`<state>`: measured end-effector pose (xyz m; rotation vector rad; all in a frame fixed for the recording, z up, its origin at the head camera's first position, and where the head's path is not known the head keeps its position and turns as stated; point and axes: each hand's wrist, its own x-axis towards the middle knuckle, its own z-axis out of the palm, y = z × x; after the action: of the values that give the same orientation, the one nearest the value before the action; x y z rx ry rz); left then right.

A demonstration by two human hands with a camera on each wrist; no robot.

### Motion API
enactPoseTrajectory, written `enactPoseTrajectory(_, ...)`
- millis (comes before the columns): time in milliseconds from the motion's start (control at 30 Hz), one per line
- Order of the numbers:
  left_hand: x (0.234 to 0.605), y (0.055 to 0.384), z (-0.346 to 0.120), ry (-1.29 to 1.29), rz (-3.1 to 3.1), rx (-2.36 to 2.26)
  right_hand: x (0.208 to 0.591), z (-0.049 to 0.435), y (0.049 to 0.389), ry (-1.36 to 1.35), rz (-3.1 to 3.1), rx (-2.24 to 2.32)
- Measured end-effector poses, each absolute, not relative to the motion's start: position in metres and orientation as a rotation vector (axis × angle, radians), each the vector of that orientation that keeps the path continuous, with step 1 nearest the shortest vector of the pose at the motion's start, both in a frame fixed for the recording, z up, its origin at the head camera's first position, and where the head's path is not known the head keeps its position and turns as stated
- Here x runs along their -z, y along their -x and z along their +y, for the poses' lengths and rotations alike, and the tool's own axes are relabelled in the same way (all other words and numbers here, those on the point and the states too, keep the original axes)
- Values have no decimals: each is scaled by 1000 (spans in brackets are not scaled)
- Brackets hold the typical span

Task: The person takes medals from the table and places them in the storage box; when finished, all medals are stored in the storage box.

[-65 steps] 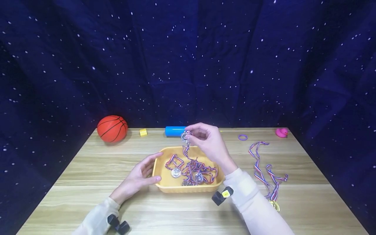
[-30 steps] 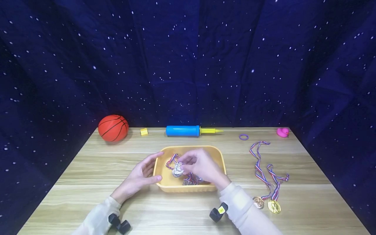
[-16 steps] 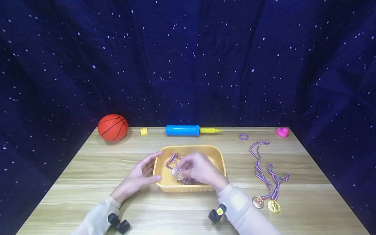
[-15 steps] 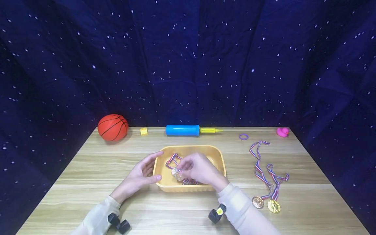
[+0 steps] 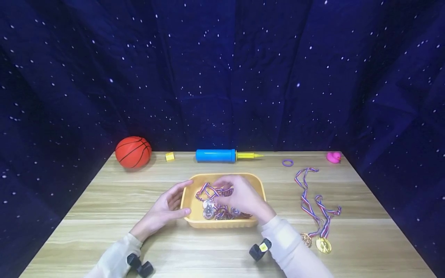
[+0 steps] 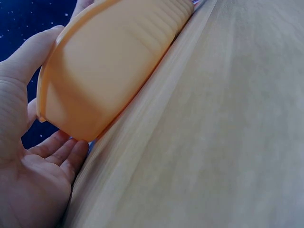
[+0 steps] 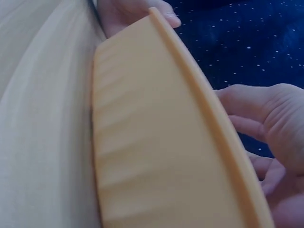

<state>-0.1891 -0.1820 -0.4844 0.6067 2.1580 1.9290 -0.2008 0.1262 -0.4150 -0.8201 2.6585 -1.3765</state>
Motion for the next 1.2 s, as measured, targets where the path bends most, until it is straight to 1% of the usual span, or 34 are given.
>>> enactPoseTrajectory(133, 485, 190, -182, -602, 2159, -1930, 409, 132, 203, 828, 2682, 1496)
enactPoseTrajectory(300, 485, 189, -181, -597, 2165, -1926, 391, 148, 203, 845, 2683, 1677)
enactPoseTrajectory(533, 485, 188, -181, -598, 2171, -1925, 367, 189, 199, 918, 2672, 1969)
enactPoseTrajectory(767, 484, 189, -182, -602, 2181, -1923, 353, 236, 181, 934, 2594, 2246)
enactPoseTrajectory(967, 483, 189, -182, -608, 2182, -1925, 350, 276, 164, 846, 2554, 2405)
enactPoseTrajectory(1100, 484, 189, -182, -604, 2178, -1928, 355, 299, 154, 720, 2592, 2440)
enactPoseTrajectory(1200, 484, 189, -181, -601, 2169, -1928, 363, 315, 146, 706, 2604, 2458)
